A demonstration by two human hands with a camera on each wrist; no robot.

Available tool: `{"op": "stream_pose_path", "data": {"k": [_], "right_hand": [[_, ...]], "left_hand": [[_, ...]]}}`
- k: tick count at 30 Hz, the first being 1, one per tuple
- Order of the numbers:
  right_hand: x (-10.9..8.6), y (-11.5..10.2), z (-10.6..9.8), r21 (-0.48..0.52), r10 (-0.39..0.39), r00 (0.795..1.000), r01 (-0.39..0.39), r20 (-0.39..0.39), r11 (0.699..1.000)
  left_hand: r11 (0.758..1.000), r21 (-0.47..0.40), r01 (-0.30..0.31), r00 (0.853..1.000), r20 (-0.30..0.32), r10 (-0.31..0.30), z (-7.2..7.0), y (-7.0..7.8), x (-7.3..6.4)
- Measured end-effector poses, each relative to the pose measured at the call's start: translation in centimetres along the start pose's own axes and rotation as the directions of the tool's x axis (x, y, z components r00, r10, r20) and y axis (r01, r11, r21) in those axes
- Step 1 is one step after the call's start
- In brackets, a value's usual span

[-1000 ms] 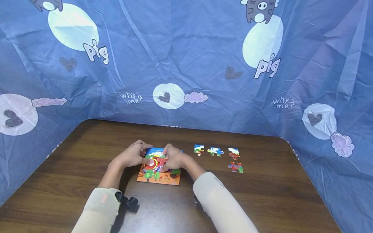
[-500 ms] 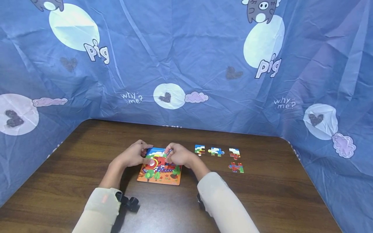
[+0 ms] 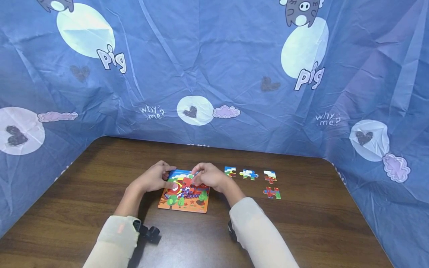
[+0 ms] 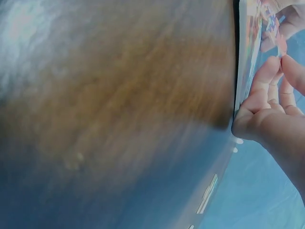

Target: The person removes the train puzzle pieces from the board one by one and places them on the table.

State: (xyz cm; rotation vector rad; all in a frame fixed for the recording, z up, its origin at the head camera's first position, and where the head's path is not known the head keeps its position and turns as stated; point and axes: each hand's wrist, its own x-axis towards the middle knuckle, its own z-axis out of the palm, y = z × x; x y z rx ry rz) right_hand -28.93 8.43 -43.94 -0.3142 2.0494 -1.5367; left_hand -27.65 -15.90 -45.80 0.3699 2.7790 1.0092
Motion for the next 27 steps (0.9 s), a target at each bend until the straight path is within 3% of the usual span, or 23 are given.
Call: {"op": "stream_pose_path", "data": {"k": [8,16,27], "right_hand": [[-0.2,0.2,-0.7,0.015,0.0,1.0,0.001,-0.021,1.0],[-0.6,0.4,-1.4,0.051,0.012,0.998,-0.008,-0.064,0.999],[-1.7,1.3,-3.4,0.065,0.043,0.99,-0.034,-0.136,0.997]], "left_hand": [[1.0,0.009,-0.001,1.0,0.005,0.001,-0.1,0.1,0.0],[0.999,0.008,0.036,0.999,0.005,-0.036,-0.1,0.4,-0.2],[1.0,0.018,0.009,1.0,0.006,-0.009,-0.1,0.1,-0.1]]}}
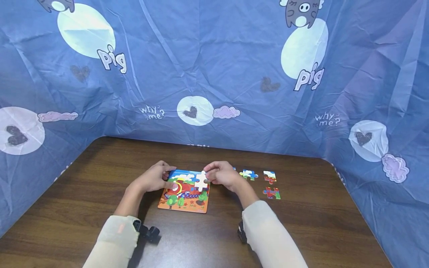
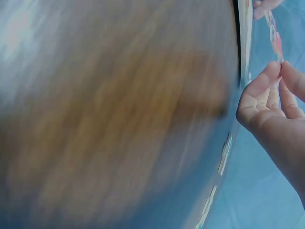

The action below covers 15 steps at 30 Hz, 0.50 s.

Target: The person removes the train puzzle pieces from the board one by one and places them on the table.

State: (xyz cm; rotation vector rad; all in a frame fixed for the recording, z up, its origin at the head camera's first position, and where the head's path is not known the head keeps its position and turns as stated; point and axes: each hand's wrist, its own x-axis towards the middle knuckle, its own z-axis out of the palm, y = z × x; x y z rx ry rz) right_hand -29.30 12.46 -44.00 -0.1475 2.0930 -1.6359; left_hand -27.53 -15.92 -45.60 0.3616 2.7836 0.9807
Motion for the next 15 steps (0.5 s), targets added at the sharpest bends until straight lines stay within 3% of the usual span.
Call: {"op": "stream_pose_path", "data": {"k": [15], "right_hand": [[-3.1,1.2,-5.4,0.013,-0.05,0.996,0.051,-0.077,0.999]], "left_hand": [[0.999,0.036,-0.02,1.0,0.001,0.02,-0.1,0.4,-0.1]]}}
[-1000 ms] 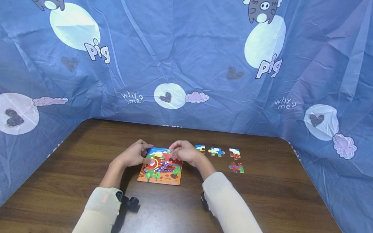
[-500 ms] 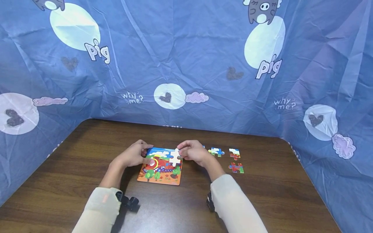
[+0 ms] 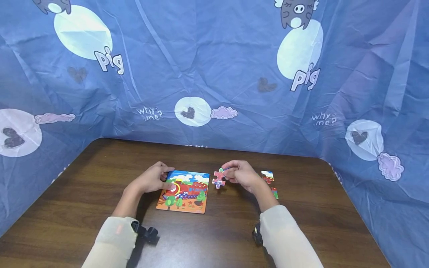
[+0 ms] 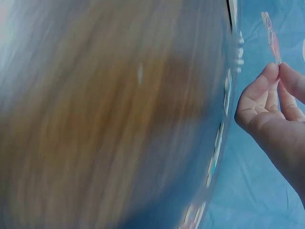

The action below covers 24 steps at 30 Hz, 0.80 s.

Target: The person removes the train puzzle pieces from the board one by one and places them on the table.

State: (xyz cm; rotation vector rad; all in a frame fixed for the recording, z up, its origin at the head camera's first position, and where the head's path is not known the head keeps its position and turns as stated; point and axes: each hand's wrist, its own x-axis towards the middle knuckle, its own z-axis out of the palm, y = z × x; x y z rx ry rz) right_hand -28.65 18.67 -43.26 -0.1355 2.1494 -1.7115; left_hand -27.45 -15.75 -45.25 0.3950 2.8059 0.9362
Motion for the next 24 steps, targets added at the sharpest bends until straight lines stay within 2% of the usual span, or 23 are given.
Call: {"op": "stream_pose_path", "data": {"k": [8,20,24], "right_hand": [[-1.6,0.5,-3.0,-0.005,0.0,1.0,0.0,-0.03,1.0],[-2.8,1.7,-6.9,-0.121,0.01,0.998,-0.017,-0.054,0.992],[-3.1,2.3,-7.7,-0.173,0.022,0.999,-0.028,-0.039,0.984]], "left_hand": [[1.0,-0.018,0.004,1.0,-0.005,-0.004,0.2,-0.1,0.0],[1.0,-0.023,-0.008,1.0,-0.003,0.008,0.2,-0.4,0.1],[1.0,-0.025,-0.006,1.0,-0.005,0.006,0.2,-0.4,0.1]]}}
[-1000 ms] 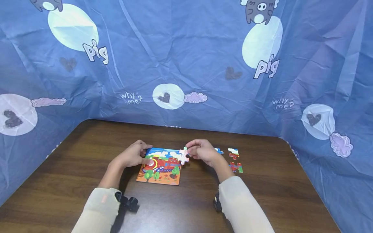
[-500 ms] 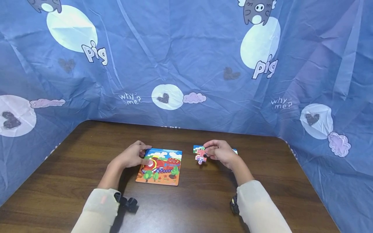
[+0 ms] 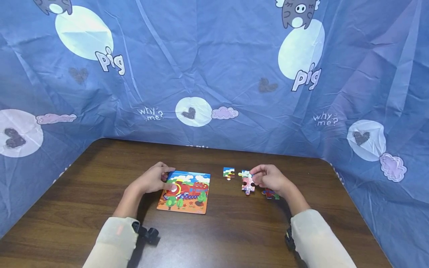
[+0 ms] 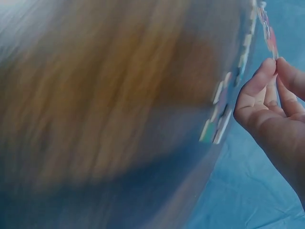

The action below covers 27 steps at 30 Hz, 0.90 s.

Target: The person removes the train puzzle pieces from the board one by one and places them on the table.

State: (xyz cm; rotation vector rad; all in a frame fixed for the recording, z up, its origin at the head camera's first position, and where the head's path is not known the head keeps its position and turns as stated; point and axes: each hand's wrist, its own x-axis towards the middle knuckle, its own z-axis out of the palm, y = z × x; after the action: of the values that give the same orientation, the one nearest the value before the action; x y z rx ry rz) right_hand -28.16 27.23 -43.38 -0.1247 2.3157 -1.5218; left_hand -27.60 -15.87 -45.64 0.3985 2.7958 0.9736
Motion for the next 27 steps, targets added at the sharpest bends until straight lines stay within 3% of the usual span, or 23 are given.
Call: {"op": "stream_pose_path", "data": {"k": [11,21,27], "right_hand": [[-0.8,0.5,0.0,-0.147,-0.044,0.992,0.06,0.114,0.987],[-0.7,0.5,0.6,-0.239,-0.132,0.985,0.156,0.113,0.958],[-0.8,0.0,1.0,-0.29,-0.146,0.983,0.174,0.114,0.941]], "left_hand": [[0.999,-0.017,0.03,1.0,0.003,-0.03,0.0,0.1,-0.1],[0.998,-0.017,0.06,0.998,-0.002,-0.06,0.0,0.1,-0.1],[0.997,-0.019,0.07,0.998,0.001,-0.07,0.1,0.1,0.0]]}}
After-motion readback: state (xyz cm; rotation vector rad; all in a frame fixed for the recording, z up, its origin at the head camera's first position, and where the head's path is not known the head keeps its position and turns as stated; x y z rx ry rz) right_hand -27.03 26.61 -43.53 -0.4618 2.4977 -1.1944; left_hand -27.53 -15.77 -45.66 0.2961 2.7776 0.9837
